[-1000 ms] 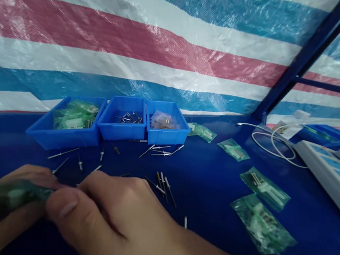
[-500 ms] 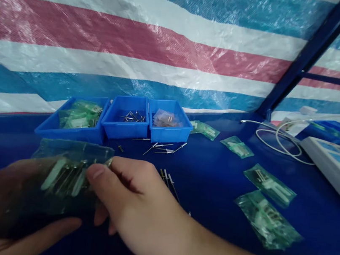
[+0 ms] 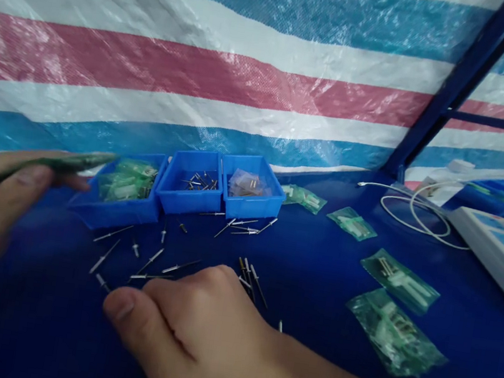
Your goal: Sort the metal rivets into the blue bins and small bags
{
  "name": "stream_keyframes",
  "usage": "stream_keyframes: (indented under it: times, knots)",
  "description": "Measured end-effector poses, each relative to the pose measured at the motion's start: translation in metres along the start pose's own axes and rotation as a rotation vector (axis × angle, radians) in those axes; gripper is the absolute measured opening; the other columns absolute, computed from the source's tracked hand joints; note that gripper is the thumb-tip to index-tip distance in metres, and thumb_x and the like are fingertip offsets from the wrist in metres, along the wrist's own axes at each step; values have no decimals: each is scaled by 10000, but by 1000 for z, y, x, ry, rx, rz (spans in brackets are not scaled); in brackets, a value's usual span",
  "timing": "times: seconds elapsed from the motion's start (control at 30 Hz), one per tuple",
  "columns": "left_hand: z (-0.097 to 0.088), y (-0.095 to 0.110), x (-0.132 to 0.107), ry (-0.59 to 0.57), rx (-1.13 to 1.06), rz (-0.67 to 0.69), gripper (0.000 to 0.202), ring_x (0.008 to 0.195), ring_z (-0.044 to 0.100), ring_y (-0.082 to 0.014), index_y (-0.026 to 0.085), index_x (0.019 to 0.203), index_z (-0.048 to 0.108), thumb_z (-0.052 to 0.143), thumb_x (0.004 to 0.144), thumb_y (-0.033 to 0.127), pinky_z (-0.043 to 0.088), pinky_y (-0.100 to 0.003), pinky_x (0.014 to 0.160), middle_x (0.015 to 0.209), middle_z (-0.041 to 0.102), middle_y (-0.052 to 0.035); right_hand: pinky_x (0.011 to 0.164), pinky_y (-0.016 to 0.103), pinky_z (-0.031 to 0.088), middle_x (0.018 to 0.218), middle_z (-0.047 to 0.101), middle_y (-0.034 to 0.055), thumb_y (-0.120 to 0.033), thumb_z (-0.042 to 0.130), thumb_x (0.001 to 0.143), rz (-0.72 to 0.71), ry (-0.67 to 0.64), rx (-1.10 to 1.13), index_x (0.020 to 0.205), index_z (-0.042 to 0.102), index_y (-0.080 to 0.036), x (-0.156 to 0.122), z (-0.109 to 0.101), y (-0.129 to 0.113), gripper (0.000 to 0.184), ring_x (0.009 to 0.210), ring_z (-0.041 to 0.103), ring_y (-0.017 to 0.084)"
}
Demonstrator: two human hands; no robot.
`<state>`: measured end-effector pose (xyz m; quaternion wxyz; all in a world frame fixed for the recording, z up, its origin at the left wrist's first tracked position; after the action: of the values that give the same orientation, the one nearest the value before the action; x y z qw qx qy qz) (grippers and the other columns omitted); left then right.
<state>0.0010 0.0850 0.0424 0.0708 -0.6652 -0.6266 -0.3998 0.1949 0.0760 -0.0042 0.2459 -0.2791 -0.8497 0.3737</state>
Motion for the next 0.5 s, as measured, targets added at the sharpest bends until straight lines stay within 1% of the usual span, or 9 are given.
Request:
stream_keyframes:
  times: [0.07,0.1,0.13,0.17,0.23,0.27,0.3,0.4,0.5]
  knots:
    - [-1,-3,20,-28,58,29,434,980,574,-200,198,1138,562,348,871,466,441,-345,877,1075,623,6,456,209,221,513,356,-41,-351,263,948,-68,-15,-52,553,388,-160,1,1,-4,456,437,296,47]
    - [1,-7,26,-43,98,64,469,1028,552,-221,177,1165,544,324,870,467,411,-372,919,1116,605,-14,458,214,213,511,342,-41,-332,262,946,-93,-16,-72,549,375,-162,2,2,-6,446,437,283,51]
    - [6,-12,29,-113,141,85,501,1068,529,-239,149,1182,530,276,882,461,384,-395,947,1135,589,-42,460,217,208,511,337,-41,-318,262,942,-113,-18,-92,546,365,-163,3,2,-7,438,439,278,53]
    - [14,-20,29,-229,173,80,506,1114,503,-248,139,1211,510,289,888,459,362,-408,974,1176,569,-60,464,218,206,512,340,-40,-310,265,938,-127,-22,-116,545,359,-162,4,3,-7,430,444,280,54]
    - [20,-35,24,-236,194,84,519,1088,513,-278,161,1146,571,256,881,476,365,-478,958,1113,595,-73,466,217,206,508,347,-42,-303,279,929,-150,-14,-153,547,360,-160,6,3,-8,417,444,284,55]
    - [23,-41,20,-238,190,83,523,1075,521,-278,187,1134,583,238,882,487,383,-491,937,1086,606,-71,464,215,207,504,352,-43,-300,289,924,-167,-2,-165,548,366,-158,7,2,-9,409,442,288,54]
    - [24,-45,17,-214,181,108,530,1076,520,-284,211,1112,600,240,872,517,395,-498,920,1084,610,-72,464,213,211,501,359,-44,-294,297,919,-186,14,-174,550,374,-158,7,1,-10,401,439,295,54]
    - [29,-49,8,-215,206,177,535,1113,494,-303,255,1088,616,261,850,579,399,-510,903,1129,597,-76,460,207,227,488,386,-43,-288,295,916,-244,77,-212,544,397,-158,8,-2,-12,407,433,323,57]
    - [26,-50,8,-174,190,171,534,1118,503,-295,259,1179,546,276,849,581,413,-487,898,1169,588,-72,444,208,234,469,416,-41,-304,240,940,-322,177,-315,538,426,-158,8,-8,-16,467,411,334,58]
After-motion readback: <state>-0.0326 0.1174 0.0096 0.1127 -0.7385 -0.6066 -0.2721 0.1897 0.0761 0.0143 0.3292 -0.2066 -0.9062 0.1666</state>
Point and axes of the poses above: each hand's wrist, its own x-axis towards the middle knuckle, its own z-axis out of the palm, y = z × x, the point moved 5 cm from there along x, towards the middle knuckle
